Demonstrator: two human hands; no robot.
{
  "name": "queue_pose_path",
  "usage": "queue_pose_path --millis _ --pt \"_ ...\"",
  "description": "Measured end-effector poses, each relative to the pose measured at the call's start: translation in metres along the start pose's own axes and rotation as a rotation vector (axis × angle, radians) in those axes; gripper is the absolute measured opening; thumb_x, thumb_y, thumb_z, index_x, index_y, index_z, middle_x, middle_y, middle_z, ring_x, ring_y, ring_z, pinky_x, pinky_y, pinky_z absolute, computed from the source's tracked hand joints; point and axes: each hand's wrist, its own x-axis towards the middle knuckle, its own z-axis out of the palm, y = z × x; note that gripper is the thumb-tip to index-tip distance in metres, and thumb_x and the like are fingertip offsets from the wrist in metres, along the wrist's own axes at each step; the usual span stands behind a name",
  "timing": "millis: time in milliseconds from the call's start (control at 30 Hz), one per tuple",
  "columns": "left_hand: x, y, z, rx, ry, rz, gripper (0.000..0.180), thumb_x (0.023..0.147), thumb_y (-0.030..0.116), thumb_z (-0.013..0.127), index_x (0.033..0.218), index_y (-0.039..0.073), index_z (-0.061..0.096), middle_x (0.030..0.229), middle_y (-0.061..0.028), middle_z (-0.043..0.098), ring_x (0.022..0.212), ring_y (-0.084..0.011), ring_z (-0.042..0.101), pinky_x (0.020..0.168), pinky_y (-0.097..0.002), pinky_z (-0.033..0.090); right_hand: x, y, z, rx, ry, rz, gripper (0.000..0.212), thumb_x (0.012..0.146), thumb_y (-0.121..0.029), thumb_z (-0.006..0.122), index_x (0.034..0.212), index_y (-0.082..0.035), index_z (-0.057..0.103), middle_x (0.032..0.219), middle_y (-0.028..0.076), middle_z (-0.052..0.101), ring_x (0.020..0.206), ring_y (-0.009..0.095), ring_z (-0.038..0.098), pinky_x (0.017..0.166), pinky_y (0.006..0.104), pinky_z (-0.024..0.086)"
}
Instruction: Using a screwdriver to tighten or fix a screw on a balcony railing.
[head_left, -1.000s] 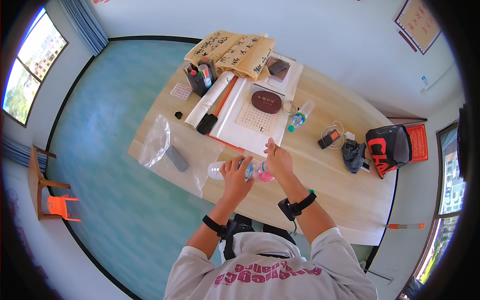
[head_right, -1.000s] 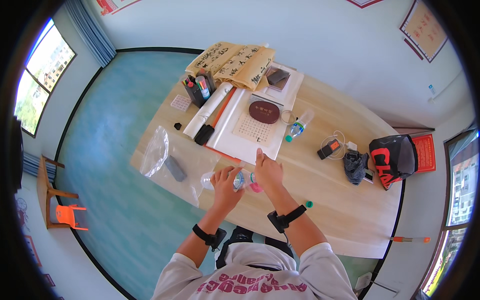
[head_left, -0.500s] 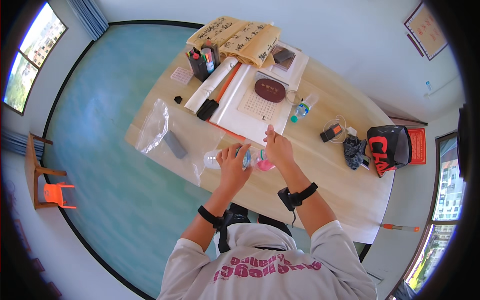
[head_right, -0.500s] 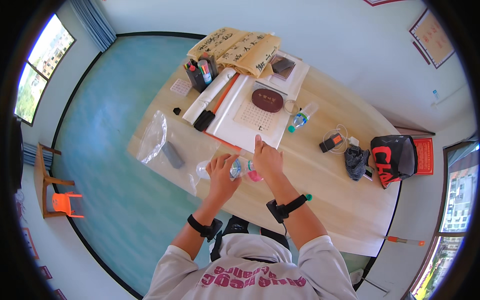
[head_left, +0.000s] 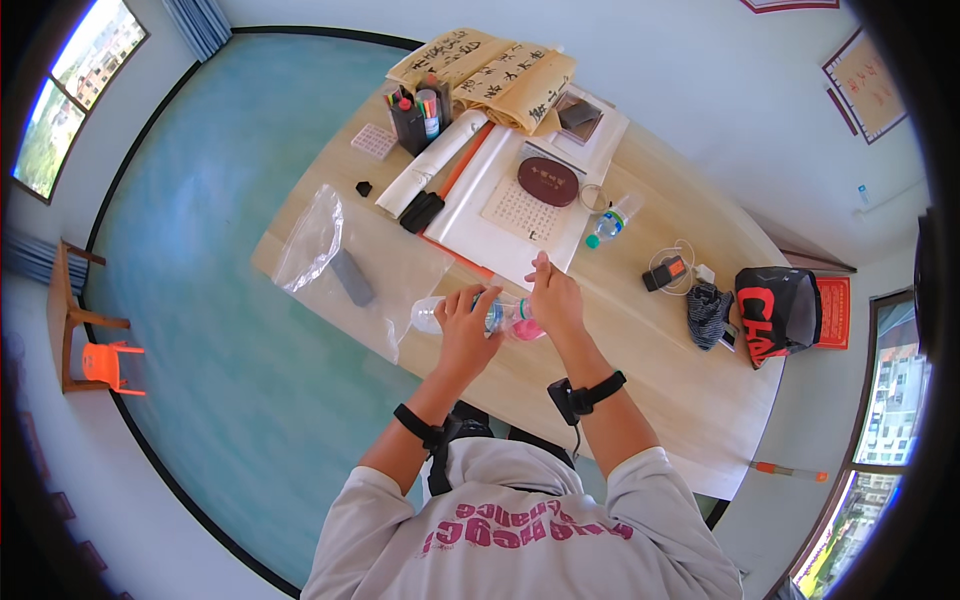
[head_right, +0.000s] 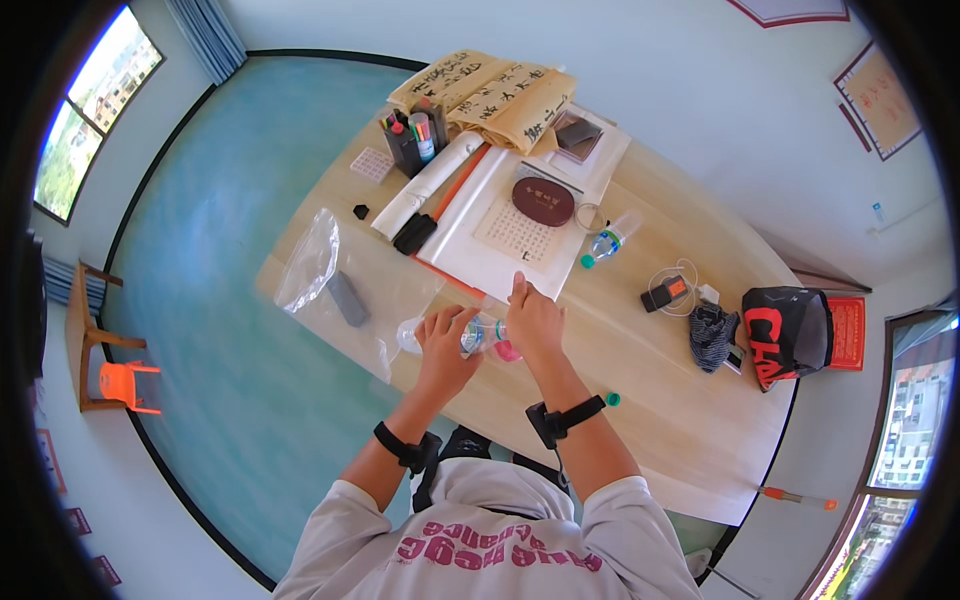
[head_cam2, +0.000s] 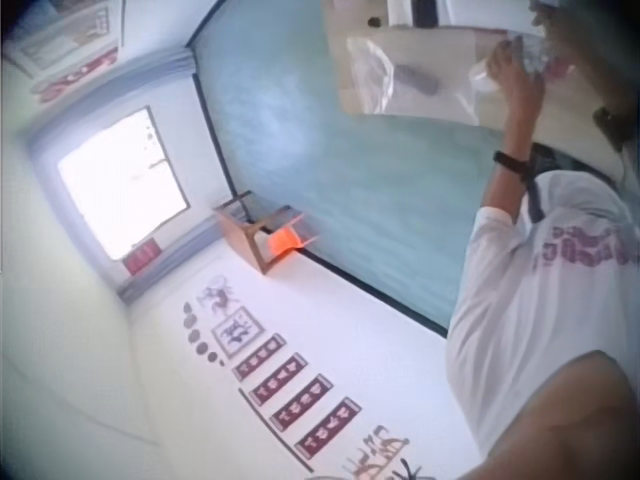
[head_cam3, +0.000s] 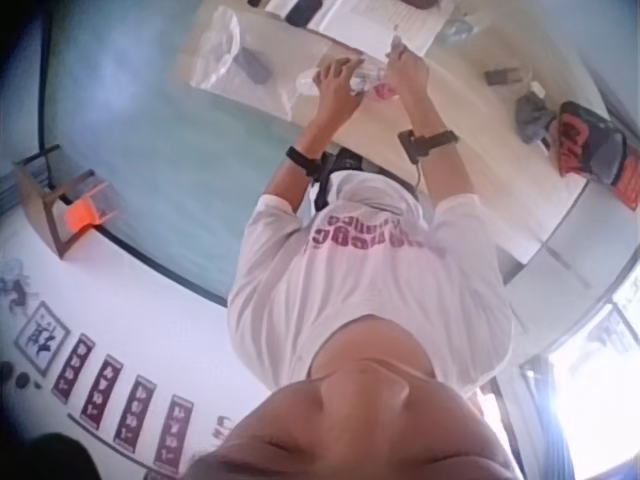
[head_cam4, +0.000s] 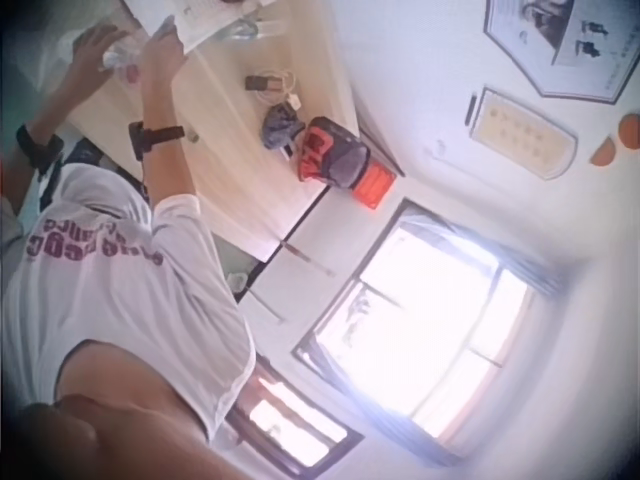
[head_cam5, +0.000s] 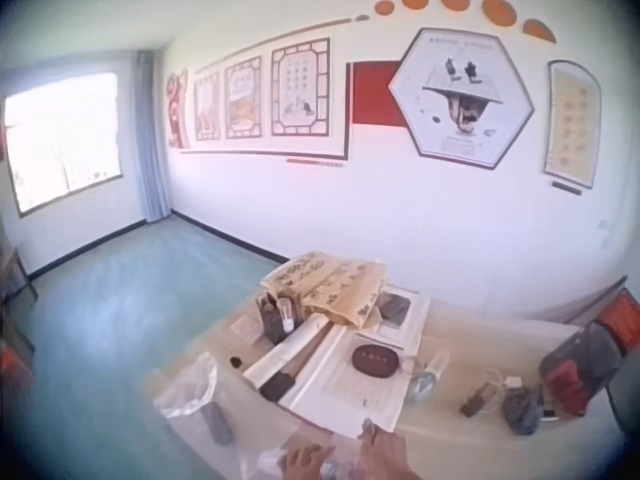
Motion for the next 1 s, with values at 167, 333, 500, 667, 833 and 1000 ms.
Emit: queue_pose_path --millis 167,333,500,667,833,1000 --pt "-0.004 -0.008 0.007 -0.023 0.004 -0.007 0.066 0.062 0.005 0.075 0.125 0.015 0.058 0.121 -0.0085 0.055 0.118 -0.0332 0.046 0.103 -0.0492 0.028 0.003 -0.003 0.003 0.008 -0.046 0.043 0.066 0.103 -0.052 0.016 0.117 -0.010 0.064 0.113 0.024 0.066 0.116 0.042 0.058 0.110 0.0670 0.022" --pt "0.002 0.004 -0.007 0.003 0.015 0.009 0.067 0.061 0.005 0.075 0.125 0.015 0.058 0.122 -0.0088 0.054 0.120 -0.0334 0.046 0.103 -0.0489 0.028 -0.010 -0.020 -0.018 -0.034 -0.070 -0.004 0.067 0.103 -0.052 0.014 0.119 -0.010 0.064 0.111 0.024 0.067 0.115 0.043 0.058 0.111 0.0662 0.022" --pt "-0.008 -0.004 0.003 -0.029 0.021 -0.023 0.066 0.061 0.006 0.075 0.125 0.015 0.059 0.121 -0.0092 0.054 0.120 -0.0334 0.045 0.103 -0.0488 0.028 0.002 -0.013 0.002 -0.044 -0.047 0.003 0.067 0.103 -0.053 0.015 0.116 -0.011 0.066 0.105 0.014 0.071 0.110 0.038 0.061 0.109 0.0646 0.025" --pt "-0.006 -0.008 -0.004 -0.002 0.012 -0.039 0.065 0.062 0.006 0.075 0.125 0.015 0.059 0.121 -0.0097 0.054 0.119 -0.0333 0.046 0.104 -0.0479 0.028 -0.006 -0.025 -0.006 -0.090 -0.092 0.001 0.067 0.103 -0.052 0.014 0.118 -0.011 0.065 0.110 0.022 0.068 0.113 0.041 0.059 0.111 0.0649 0.023" --pt "0.000 -0.003 -0.007 -0.008 0.009 -0.029 0.066 0.062 0.006 0.075 0.125 0.015 0.059 0.122 -0.0094 0.054 0.119 -0.0329 0.045 0.104 -0.0478 0.028 0.002 -0.020 -0.008 -0.046 -0.104 -0.001 0.066 0.104 -0.050 0.015 0.118 -0.010 0.065 0.111 0.020 0.068 0.114 0.040 0.059 0.113 0.0610 0.023" --pt "-0.002 -0.010 -0.001 -0.036 -0.011 -0.037 0.067 0.061 0.006 0.075 0.126 0.015 0.059 0.121 -0.0089 0.055 0.120 -0.0325 0.045 0.104 -0.0482 0.027 0.008 -0.006 0.012 -0.039 0.017 -0.020 0.061 0.104 -0.047 0.019 0.116 -0.008 0.065 0.104 0.012 0.071 0.109 0.035 0.062 0.112 0.0576 0.025"
